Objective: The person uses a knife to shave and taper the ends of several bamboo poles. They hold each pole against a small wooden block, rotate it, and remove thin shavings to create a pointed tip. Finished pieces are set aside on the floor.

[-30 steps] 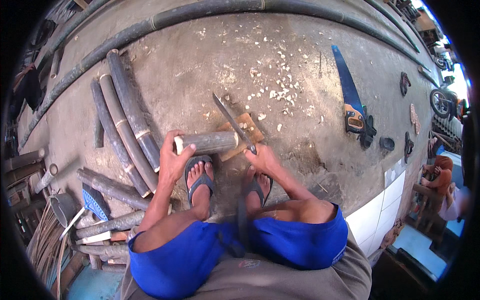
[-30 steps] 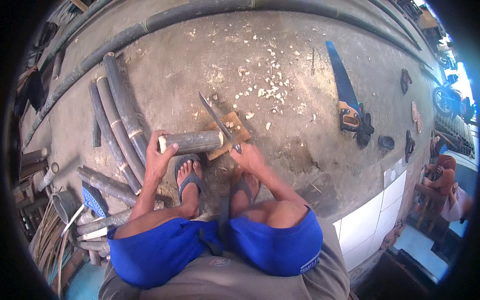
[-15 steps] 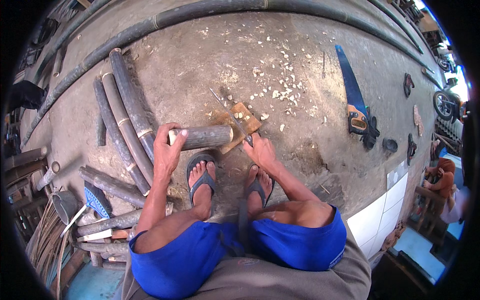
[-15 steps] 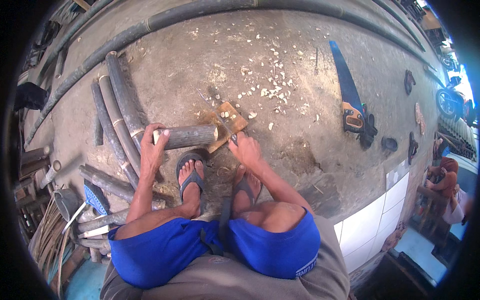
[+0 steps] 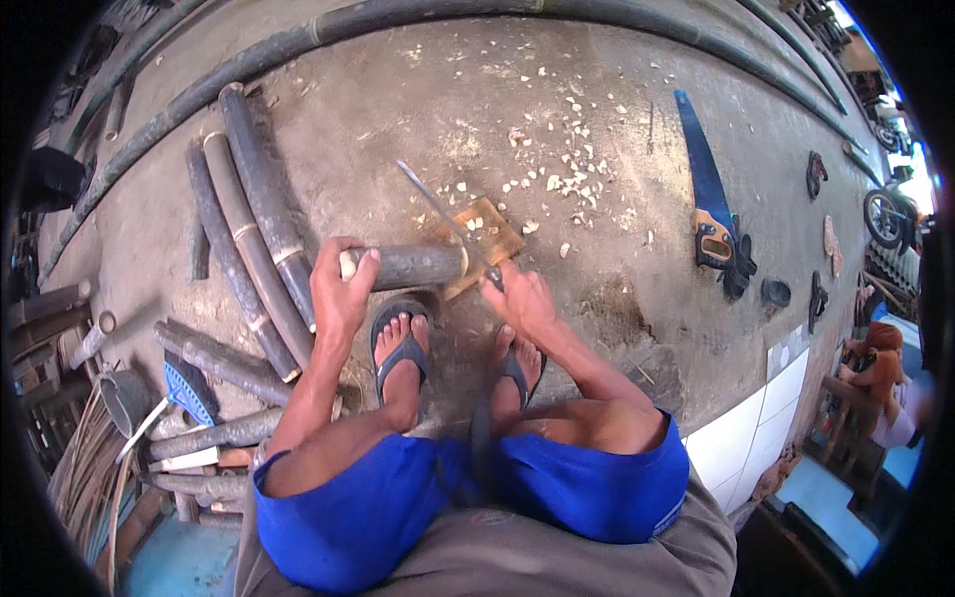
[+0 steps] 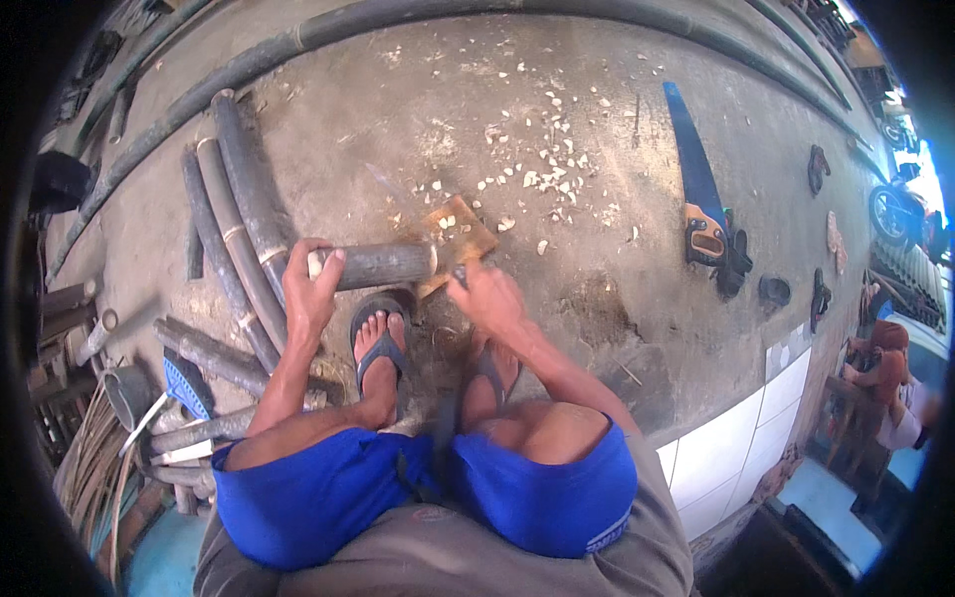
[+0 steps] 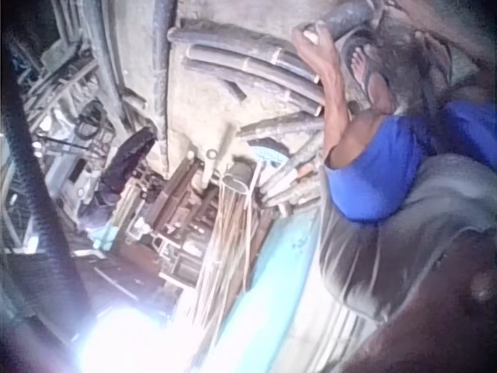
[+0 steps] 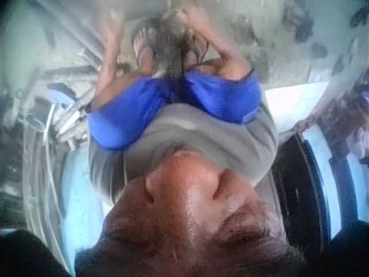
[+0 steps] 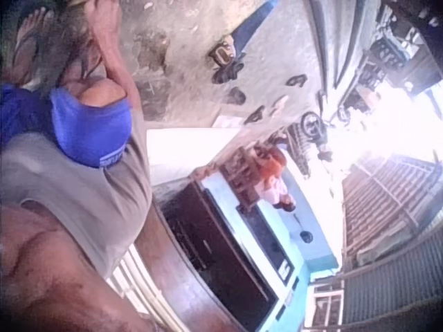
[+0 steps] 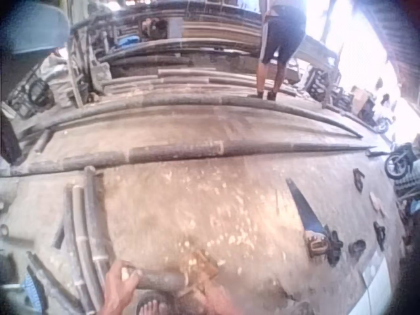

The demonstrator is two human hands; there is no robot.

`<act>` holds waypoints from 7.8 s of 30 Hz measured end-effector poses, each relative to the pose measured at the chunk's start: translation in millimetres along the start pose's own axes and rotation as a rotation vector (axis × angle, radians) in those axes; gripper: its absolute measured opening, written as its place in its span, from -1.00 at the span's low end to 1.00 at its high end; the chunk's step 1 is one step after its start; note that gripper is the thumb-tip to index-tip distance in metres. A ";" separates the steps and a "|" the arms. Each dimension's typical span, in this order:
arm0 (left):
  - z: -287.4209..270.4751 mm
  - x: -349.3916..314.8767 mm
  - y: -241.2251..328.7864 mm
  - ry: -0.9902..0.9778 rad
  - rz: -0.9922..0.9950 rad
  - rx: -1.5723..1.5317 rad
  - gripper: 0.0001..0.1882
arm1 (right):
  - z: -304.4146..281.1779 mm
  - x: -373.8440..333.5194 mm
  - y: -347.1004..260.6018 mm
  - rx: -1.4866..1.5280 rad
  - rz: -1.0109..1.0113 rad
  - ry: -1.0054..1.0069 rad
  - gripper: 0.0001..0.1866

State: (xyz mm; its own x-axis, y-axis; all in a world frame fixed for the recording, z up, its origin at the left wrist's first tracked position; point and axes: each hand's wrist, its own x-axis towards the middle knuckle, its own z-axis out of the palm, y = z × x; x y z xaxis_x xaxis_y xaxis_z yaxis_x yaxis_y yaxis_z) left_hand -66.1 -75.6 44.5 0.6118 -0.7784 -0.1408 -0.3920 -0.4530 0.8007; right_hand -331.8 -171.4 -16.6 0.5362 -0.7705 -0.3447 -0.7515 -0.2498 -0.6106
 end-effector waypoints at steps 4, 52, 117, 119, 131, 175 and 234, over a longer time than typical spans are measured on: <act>-2.4 1.6 -4.2 0.002 0.034 0.025 -0.68 | -48.0 -8.1 -68.5 0.255 -0.286 0.258 -0.57; -9.5 11.3 -7.2 -0.188 0.021 -0.019 -0.56 | -33.6 -11.0 -45.4 0.189 -0.182 0.221 -0.58; -2.0 4.1 8.6 -0.212 0.218 0.089 -0.57 | -5.2 1.3 24.4 -0.073 -0.005 0.044 -0.65; -4.0 8.0 -2.1 -0.231 0.271 0.085 -0.57 | -48.4 1.2 -30.9 0.047 -0.062 0.082 -0.64; -0.3 -7.1 -8.3 -0.303 0.523 0.128 -0.54 | -45.2 0.2 -10.4 0.026 -0.063 0.105 -0.62; -136.7 -196.2 -256.0 0.749 -0.672 -0.056 -0.13 | 31.8 -0.6 74.3 0.303 -0.037 -0.106 -0.71; -62.3 -323.8 -166.2 -0.100 -0.339 0.333 -0.76 | 48.5 8.8 100.4 0.129 -0.010 -0.075 -0.59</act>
State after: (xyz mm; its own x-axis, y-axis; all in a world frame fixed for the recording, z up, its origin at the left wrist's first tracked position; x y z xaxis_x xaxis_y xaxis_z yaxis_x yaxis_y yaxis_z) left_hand -156.2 278.8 -6.7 0.6806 -0.5934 -0.4297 -0.3905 -0.7900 0.4726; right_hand -383.9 -174.8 -115.5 0.5745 -0.7209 -0.3875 -0.6929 -0.1765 -0.6991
